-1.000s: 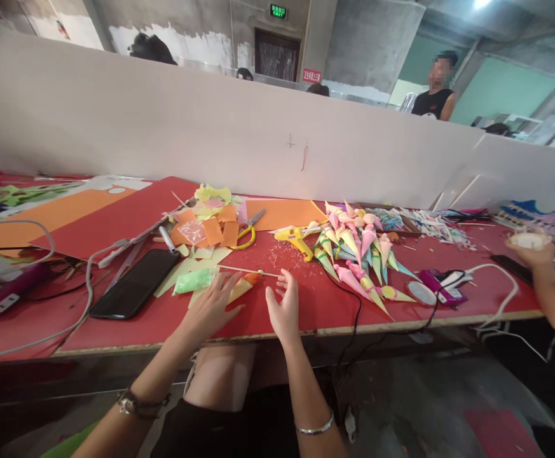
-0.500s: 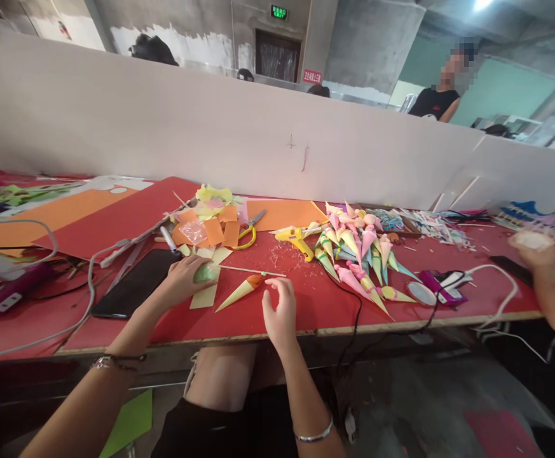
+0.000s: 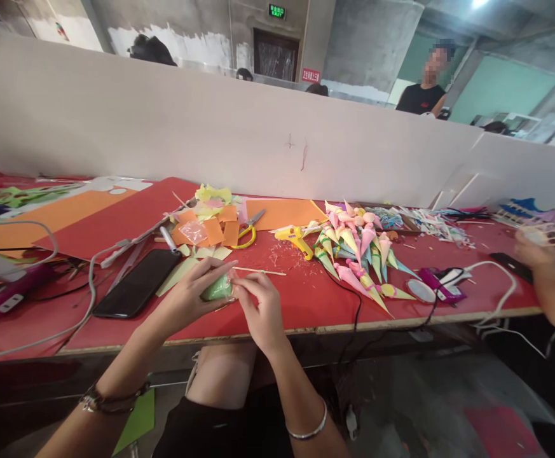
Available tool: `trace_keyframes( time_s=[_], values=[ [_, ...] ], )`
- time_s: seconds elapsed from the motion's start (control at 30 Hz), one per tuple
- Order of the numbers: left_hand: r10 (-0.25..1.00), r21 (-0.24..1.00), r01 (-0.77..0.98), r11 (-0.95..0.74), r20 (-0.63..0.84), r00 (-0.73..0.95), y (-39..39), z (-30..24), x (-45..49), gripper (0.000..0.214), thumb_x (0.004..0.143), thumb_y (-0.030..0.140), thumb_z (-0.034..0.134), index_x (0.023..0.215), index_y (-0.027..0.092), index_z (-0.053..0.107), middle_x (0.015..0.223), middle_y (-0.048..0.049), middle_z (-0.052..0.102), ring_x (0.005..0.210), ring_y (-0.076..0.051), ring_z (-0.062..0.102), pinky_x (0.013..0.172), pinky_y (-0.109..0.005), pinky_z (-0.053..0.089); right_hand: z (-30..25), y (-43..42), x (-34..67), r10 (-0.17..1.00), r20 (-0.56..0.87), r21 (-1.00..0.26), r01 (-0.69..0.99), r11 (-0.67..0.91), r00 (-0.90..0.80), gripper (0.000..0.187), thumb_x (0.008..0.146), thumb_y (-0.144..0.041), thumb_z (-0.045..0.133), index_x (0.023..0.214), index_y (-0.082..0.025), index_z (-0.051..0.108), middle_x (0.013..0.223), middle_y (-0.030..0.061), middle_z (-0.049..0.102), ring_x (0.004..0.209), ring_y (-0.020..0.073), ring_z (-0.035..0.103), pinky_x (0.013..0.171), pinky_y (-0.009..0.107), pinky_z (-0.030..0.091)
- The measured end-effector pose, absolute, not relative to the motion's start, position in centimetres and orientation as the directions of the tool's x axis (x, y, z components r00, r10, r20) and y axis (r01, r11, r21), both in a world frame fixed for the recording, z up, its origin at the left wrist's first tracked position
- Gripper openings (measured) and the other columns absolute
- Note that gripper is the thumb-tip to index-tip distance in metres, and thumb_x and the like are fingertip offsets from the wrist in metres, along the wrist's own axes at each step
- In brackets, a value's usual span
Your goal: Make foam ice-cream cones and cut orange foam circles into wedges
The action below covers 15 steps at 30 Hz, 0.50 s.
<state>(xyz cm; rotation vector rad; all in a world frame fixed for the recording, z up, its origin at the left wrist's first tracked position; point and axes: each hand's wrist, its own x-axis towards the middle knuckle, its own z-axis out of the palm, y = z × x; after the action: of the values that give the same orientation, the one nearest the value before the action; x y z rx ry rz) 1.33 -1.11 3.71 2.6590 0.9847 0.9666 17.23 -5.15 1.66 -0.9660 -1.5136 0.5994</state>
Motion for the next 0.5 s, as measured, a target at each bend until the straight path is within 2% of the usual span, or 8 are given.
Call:
trace_keyframes(
  time_s=[0.2,0.3,0.43,0.5],
  values=[
    [0.601,0.279,0.536,-0.796,0.464,0.651,-1.7,3.8,1.5,0.044,0.083,0.034,0.052,0.126,0.023,0.047,0.102,-0.0079,0.055,0.094,-0.020,0.054,0.085,-0.034,0.044,2.3,-5.1,18.4,0.882,0.457,-0.860,0.196,0.471,-0.116,0.009,0.077,-0.023,0.059,0.083,-0.020,0.065,0.083,0.0022,0.059,0.071,0.0129,0.058,0.068,0.025,0.050],
    [0.589,0.288,0.516,-0.807,0.466,0.660,-2.0,3.5,1.5,0.044,0.083,0.033,0.053,0.125,0.023,0.047,0.102,-0.0077,0.055,0.093,-0.019,0.054,0.084,-0.033,0.045,2.5,-5.1,18.4,0.894,0.414,-0.886,0.149,0.439,-0.169,0.005,0.074,-0.023,0.061,0.075,-0.019,0.062,0.080,0.0013,0.057,0.071,0.0127,0.057,0.068,0.025,0.050],
    [0.629,0.338,0.533,-0.776,0.492,0.603,-2.2,3.0,1.4,0.047,0.081,0.032,0.056,0.126,0.022,0.046,0.104,-0.0078,0.054,0.093,-0.019,0.054,0.079,-0.030,0.047,2.2,-5.2,18.0,0.894,0.446,-0.891,0.070,0.449,-0.053,0.006,0.075,-0.024,0.059,0.073,-0.019,0.059,0.080,0.0017,0.056,0.077,0.0138,0.057,0.072,0.025,0.049],
    [0.643,0.344,0.547,-0.763,0.495,0.585,-2.3,2.9,1.3,0.047,0.081,0.031,0.056,0.126,0.022,0.046,0.105,-0.0076,0.054,0.094,-0.019,0.055,0.079,-0.029,0.047,1.9,-5.1,18.0,0.914,0.400,-0.916,0.002,0.401,0.067,0.008,0.076,-0.026,0.058,0.073,-0.019,0.058,0.076,0.0012,0.057,0.074,0.0132,0.057,0.069,0.025,0.048]
  ],
)
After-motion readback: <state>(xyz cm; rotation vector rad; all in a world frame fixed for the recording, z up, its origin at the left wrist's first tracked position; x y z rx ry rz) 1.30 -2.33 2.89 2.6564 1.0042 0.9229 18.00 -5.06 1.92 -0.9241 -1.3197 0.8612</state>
